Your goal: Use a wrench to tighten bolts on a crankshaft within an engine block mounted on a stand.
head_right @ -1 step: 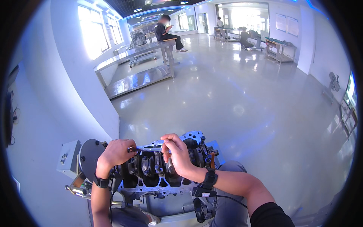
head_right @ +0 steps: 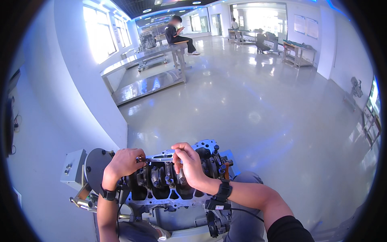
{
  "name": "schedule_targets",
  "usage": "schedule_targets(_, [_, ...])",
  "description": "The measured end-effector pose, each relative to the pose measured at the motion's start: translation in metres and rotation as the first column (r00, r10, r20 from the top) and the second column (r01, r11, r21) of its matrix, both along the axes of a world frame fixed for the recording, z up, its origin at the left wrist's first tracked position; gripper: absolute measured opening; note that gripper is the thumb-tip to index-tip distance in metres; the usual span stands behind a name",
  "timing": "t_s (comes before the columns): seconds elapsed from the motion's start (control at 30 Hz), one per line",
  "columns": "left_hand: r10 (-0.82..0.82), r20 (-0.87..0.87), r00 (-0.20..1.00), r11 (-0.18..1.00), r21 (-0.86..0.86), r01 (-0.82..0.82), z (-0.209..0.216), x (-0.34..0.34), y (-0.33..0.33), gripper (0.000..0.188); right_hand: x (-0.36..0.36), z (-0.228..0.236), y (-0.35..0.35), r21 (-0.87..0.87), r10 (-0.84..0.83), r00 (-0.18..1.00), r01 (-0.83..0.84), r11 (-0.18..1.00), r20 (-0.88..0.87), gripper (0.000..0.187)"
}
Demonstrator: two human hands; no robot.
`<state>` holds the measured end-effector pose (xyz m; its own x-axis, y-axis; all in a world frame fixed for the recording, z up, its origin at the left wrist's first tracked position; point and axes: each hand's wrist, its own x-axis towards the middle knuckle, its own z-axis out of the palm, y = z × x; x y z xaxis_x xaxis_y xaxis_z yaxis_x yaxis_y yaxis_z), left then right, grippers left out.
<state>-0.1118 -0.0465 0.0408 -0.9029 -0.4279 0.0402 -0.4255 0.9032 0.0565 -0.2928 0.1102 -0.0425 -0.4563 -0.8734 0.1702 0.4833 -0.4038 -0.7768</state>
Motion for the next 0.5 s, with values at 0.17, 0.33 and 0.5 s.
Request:
schedule_targets(0.17, [-0.012, -0.005, 1.000, 1.000, 0.018, 0.012, -0.004, 0.001, 0.000, 0.019, 0.001, 0.000, 0.001, 0.000, 0.003, 1.000, -0.003, 1.000, -0.001, 0.015])
schedule_targets(0.33, [-0.044, -0.026, 0.999, 0.997, -0.064, 0.042, -0.007, 0.000, 0.000, 0.018, 0.006, 0.004, 0.006, 0.017, 0.022, 0.998, -0.021, 1.000, -0.058, 0.016])
schedule_targets(0.5, [-0.067, -0.056, 0.996, 0.997, -0.039, 0.065, -0.009, 0.002, -0.005, 0.015, 0.014, 0.002, 0.021, -0.185, -0.092, 0.734, -0.046, 0.982, -0.673, 0.015])
